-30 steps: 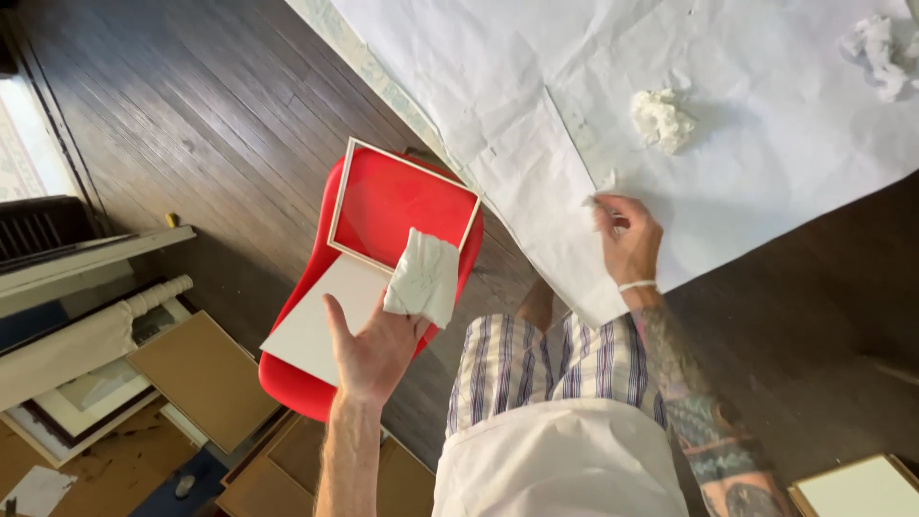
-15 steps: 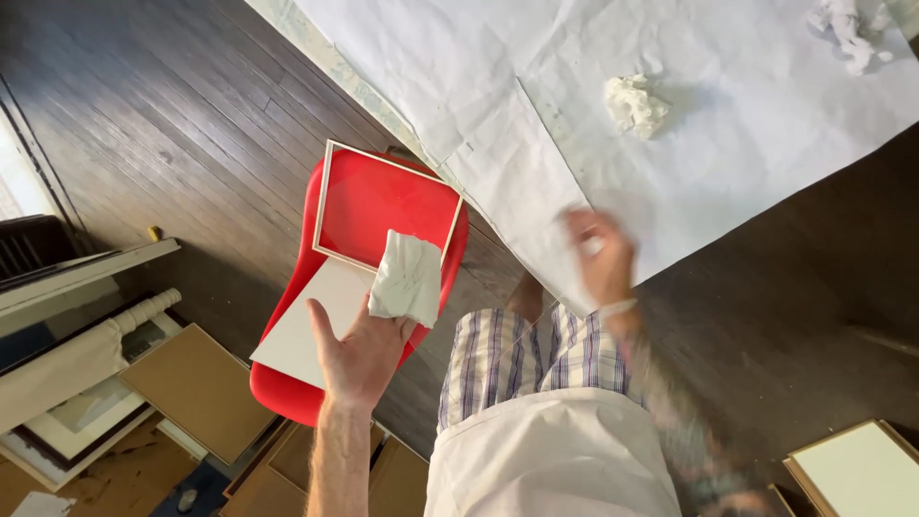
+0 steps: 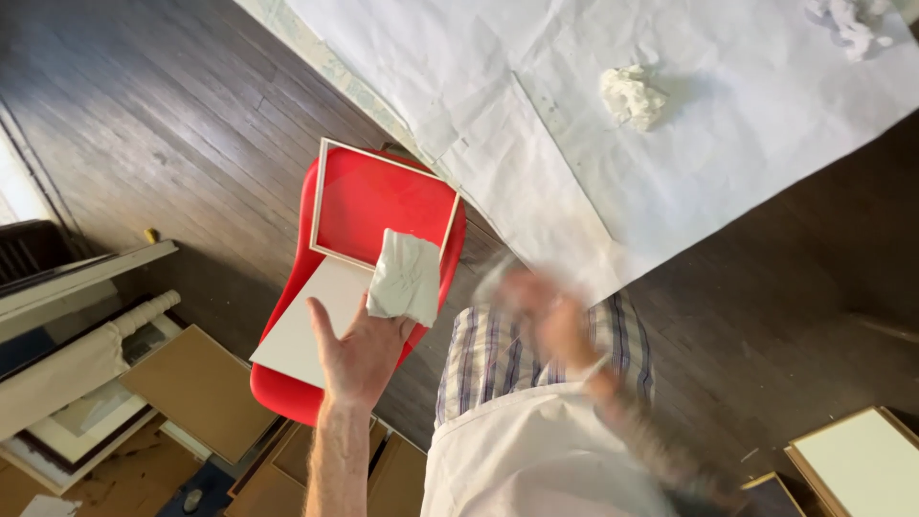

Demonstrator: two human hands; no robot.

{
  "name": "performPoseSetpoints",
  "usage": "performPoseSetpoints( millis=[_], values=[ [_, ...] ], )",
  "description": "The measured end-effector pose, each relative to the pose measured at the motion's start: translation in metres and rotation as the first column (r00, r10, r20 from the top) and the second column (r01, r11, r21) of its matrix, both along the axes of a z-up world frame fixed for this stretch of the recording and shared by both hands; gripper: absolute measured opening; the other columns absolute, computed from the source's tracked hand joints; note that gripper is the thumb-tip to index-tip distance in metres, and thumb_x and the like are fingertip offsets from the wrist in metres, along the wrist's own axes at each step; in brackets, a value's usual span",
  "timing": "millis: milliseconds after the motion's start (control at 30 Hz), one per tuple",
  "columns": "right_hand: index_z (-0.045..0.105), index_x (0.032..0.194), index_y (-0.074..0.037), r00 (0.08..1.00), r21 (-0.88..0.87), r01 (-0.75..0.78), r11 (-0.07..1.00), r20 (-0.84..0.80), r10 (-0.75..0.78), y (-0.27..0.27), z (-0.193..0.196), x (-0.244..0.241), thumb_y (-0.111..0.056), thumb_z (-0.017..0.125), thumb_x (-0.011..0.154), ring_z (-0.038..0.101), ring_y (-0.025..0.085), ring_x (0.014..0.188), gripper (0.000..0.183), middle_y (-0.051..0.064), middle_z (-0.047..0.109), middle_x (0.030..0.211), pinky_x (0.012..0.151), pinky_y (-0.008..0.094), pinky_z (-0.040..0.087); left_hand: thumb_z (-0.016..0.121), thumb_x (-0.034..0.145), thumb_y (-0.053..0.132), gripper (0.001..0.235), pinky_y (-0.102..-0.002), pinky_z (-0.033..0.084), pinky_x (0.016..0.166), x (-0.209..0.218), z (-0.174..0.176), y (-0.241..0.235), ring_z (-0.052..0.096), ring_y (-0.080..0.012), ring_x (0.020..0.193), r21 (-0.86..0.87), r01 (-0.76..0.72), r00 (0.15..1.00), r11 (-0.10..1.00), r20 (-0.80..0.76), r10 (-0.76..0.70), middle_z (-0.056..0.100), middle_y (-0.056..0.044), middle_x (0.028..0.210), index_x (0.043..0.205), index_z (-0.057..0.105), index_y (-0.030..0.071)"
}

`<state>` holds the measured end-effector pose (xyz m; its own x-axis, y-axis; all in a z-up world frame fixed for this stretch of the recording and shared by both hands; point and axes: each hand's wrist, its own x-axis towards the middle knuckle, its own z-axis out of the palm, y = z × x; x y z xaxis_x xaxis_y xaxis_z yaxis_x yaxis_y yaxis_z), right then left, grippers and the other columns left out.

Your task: Cleaning a glass pane and a picture frame using a spray cleaner and paper towels in preparation for assembly.

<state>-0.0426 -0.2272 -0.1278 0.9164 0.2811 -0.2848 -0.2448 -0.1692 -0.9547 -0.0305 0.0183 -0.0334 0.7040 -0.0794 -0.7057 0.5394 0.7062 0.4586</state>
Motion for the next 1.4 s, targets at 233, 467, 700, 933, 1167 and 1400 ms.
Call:
performPoseSetpoints(
  millis=[233, 467, 700, 933, 1167, 1400],
  values=[
    [0.077, 0.109, -0.011, 0.918, -0.288, 0.381, 0.878, 0.007, -0.397, -0.05, -0.091, 0.013, -0.012, 0.075, 0.094, 0.07, 0.02, 0.098, 0.015, 0.008, 0.074, 0.104, 0.082, 0.03, 0.057, 0.024, 0.093, 0.088, 0.109, -0.05, 0.007, 0.126, 0.001, 0.0, -0.002, 0.017, -0.0412, 0.156, 0.003, 0.008, 1.0, 1.0, 0.019, -0.008, 0.013, -0.021, 0.17, 0.163, 0.007, 0.006],
    [0.072, 0.114, -0.003, 0.963, 0.314, -0.222, 0.923, 0.217, 0.158, 0.054, 0.089, -0.055, -0.002, 0.064, 0.099, 0.069, 0.027, 0.104, 0.017, 0.013, 0.071, 0.116, 0.095, 0.039, 0.058, 0.028, 0.102, 0.072, 0.095, -0.042, 0.013, 0.128, 0.003, 0.002, 0.006, 0.027, -0.0357, 0.154, -0.312, -0.028, 0.991, 0.95, 0.116, 0.067, 0.027, -0.022, 0.167, 0.164, 0.02, 0.0],
    [0.077, 0.116, -0.011, 0.93, -0.364, 0.336, 0.869, -0.02, -0.368, -0.081, -0.095, 0.002, -0.017, 0.073, 0.105, 0.069, 0.022, 0.095, 0.013, 0.007, 0.072, 0.103, 0.088, 0.033, 0.056, 0.031, 0.093, 0.086, 0.105, -0.049, 0.009, 0.127, -0.004, -0.011, 0.002, 0.02, -0.0403, 0.156, -0.027, -0.066, 0.998, 0.997, -0.005, 0.066, 0.015, -0.02, 0.169, 0.163, 0.017, 0.008],
    [0.078, 0.105, -0.009, 0.998, 0.019, 0.038, 0.999, -0.059, -0.037, 0.064, 0.085, -0.063, -0.009, 0.067, 0.094, 0.074, 0.031, 0.09, 0.016, 0.012, 0.076, 0.094, 0.086, 0.042, 0.06, 0.036, 0.093, 0.086, 0.106, -0.048, 0.013, 0.127, -0.009, -0.018, 0.0, 0.021, -0.0399, 0.156, -0.036, -0.114, 0.993, 0.993, -0.017, 0.114, 0.014, -0.019, 0.17, 0.163, 0.015, 0.01],
    [0.073, 0.112, -0.011, 0.826, 0.069, 0.487, 0.87, -0.358, -0.435, -0.054, 0.007, 0.006, -0.025, 0.057, 0.103, 0.061, 0.013, 0.099, 0.023, 0.001, 0.066, 0.101, 0.102, 0.038, 0.056, 0.036, 0.096, 0.081, 0.103, -0.047, 0.012, 0.127, 0.003, 0.002, -0.01, 0.02, -0.0395, 0.156, -0.024, -0.084, 0.996, 0.996, 0.03, 0.084, 0.016, -0.019, 0.17, 0.162, 0.018, 0.005],
    [0.078, 0.112, -0.009, 0.946, -0.257, 0.314, 0.914, 0.162, -0.28, -0.095, -0.133, 0.033, -0.008, 0.075, 0.098, 0.07, 0.026, 0.1, 0.015, 0.01, 0.073, 0.107, 0.085, 0.033, 0.06, 0.035, 0.094, 0.082, 0.103, -0.049, 0.016, 0.126, 0.006, 0.005, -0.017, 0.026, -0.041, 0.154, -0.005, -0.085, 0.996, 0.996, 0.036, 0.085, 0.022, -0.021, 0.168, 0.161, 0.023, 0.005]
  ],
)
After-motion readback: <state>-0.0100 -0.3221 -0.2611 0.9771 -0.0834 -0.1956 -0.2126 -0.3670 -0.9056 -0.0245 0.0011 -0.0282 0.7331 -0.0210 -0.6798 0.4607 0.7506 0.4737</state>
